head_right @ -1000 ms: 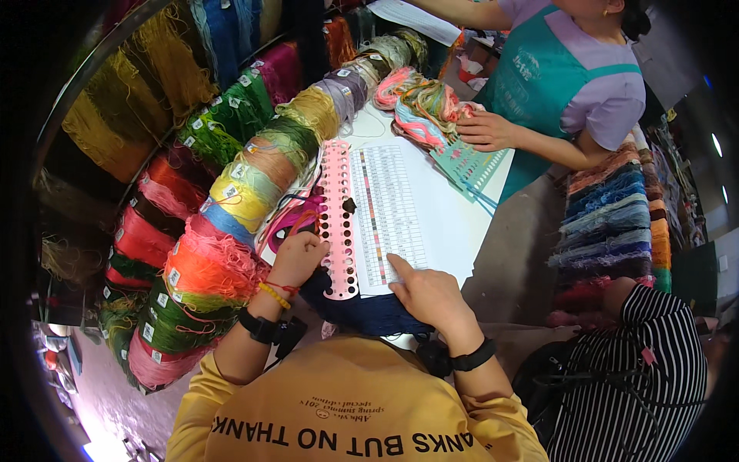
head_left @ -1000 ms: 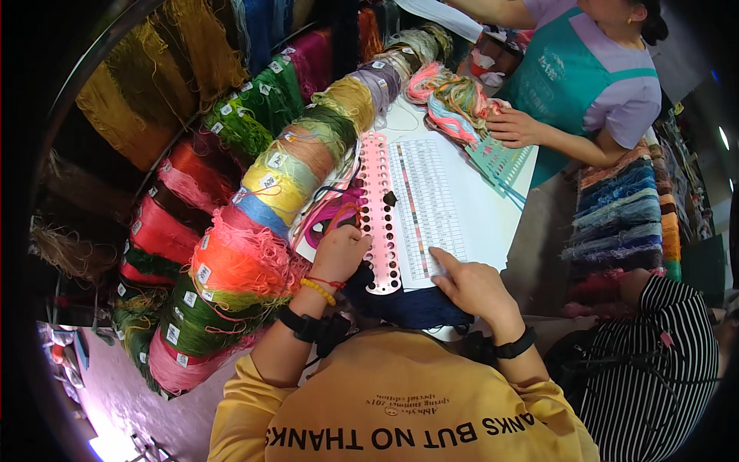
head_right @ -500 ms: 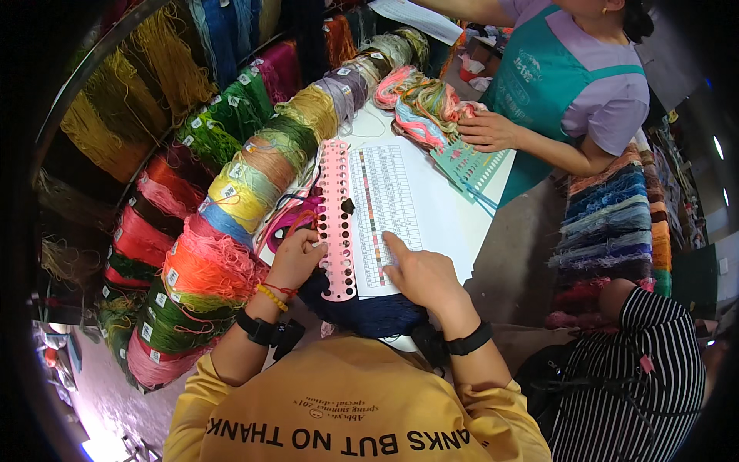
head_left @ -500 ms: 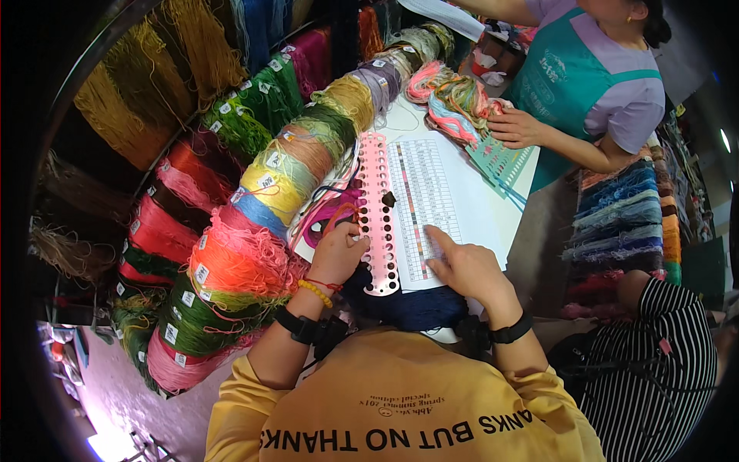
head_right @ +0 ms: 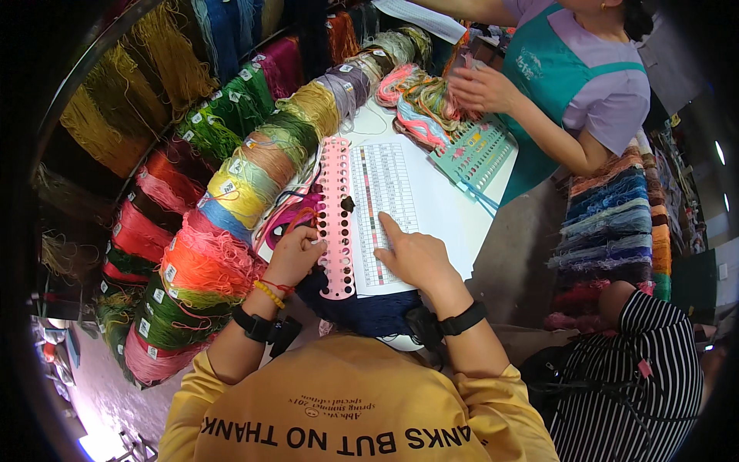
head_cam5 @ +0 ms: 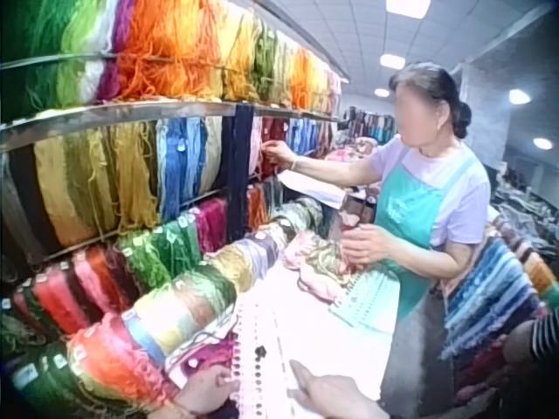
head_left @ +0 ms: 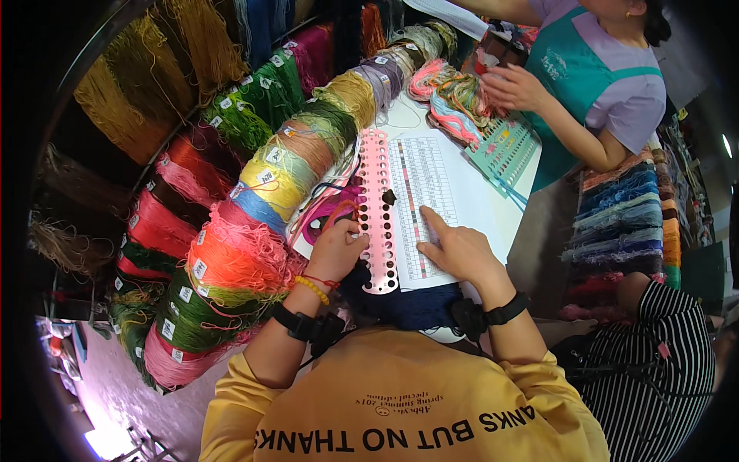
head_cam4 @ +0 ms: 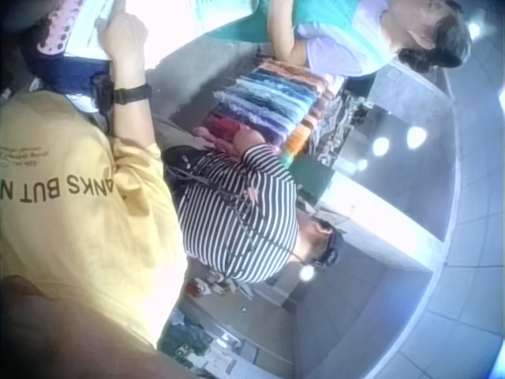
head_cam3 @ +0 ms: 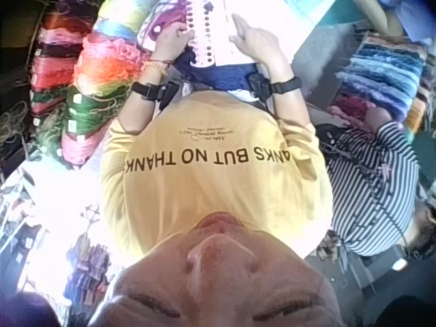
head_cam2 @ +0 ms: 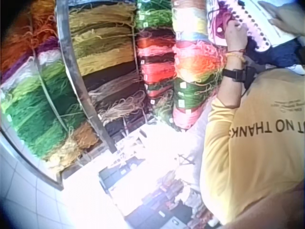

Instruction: The person points at a chart, selects thread from a rack, and threads it through a pink organizer. After repeating this with different colors, they pick up the chart and organizer and walk to another rack to continue.

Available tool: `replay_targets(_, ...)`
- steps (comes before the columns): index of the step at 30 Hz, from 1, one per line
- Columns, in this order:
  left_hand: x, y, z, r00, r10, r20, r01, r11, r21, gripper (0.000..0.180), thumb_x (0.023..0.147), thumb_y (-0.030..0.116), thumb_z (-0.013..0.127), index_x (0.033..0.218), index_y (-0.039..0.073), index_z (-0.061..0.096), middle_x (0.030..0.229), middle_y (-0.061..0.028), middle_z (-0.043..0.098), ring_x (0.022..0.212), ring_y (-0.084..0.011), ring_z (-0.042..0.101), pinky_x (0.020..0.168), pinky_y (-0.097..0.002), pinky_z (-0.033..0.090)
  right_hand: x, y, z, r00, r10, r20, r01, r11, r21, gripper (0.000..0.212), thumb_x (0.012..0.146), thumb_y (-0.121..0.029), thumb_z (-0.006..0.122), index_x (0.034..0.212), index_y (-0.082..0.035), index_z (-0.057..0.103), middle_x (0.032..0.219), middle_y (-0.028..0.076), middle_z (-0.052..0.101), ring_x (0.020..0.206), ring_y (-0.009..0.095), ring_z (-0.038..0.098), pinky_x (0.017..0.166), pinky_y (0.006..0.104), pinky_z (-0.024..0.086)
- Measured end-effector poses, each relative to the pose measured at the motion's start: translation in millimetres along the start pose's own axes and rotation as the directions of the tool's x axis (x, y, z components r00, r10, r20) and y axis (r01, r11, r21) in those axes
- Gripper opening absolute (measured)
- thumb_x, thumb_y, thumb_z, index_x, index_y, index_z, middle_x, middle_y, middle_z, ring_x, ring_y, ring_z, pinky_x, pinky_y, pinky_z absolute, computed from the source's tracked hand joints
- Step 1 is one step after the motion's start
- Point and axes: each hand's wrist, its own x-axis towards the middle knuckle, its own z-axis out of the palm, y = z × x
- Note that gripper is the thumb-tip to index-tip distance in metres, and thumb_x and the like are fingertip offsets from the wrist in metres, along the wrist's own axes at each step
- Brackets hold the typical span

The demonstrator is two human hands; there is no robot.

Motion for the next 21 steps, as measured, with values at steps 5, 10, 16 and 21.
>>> replay_targets(5,0.0,1.7,-0.2,1.000,-0.018,0.012,0.018,1.000,0.007,0.026,0.072,0.024,0.062,0.083,0.001,0.055,0.056,-0.0067,0.051,0.051,-0.0191,0.051,0.050,-0.0308,0.040,5.5,4.1,5.6,1.000,0.013,0.026,-0.013,1.000,0.006,0.058,0.078,-0.035,0.050,0.127,-0.010,0.031,0.076,0.019,0.061,0.069,0.033,0.059,0.062,0.0414,0.046)
replay_targets(10,-0.1,0.5,-0.6,1.000,-0.006,0.009,0.006,1.000,0.009,0.026,0.072,0.024,0.062,0.083,0.002,0.055,0.056,-0.0072,0.051,0.052,-0.0194,0.051,0.050,-0.0309,0.040,7.4,4.1,8.2,0.999,0.027,0.044,-0.027,1.000,0.005,0.059,0.078,-0.036,0.050,0.128,-0.011,0.029,0.077,0.019,0.061,0.070,0.033,0.059,0.062,0.0415,0.046)
replay_targets(16,-1.7,5.2,-1.2,1.000,-0.006,0.003,0.006,1.000,0.004,0.025,0.072,0.023,0.062,0.083,0.002,0.055,0.055,-0.0077,0.050,0.051,-0.0196,0.051,0.050,-0.0309,0.040,7.9,5.3,11.2,0.998,0.048,0.044,-0.049,0.999,0.012,0.060,0.078,-0.036,0.051,0.128,-0.012,0.028,0.078,0.019,0.061,0.071,0.033,0.060,0.063,0.0409,0.046)
replay_targets(21,-4.2,5.6,-4.2,1.000,0.004,0.015,-0.004,1.000,-0.004,0.023,0.074,0.021,0.061,0.082,0.001,0.055,0.056,-0.0068,0.052,0.052,-0.0174,0.052,0.049,-0.0289,0.041,5.3,6.2,15.1,0.999,0.052,-0.005,-0.051,0.998,0.031,0.062,0.076,-0.038,0.053,0.128,-0.012,0.030,0.074,0.017,0.061,0.069,0.033,0.059,0.062,0.0402,0.046)
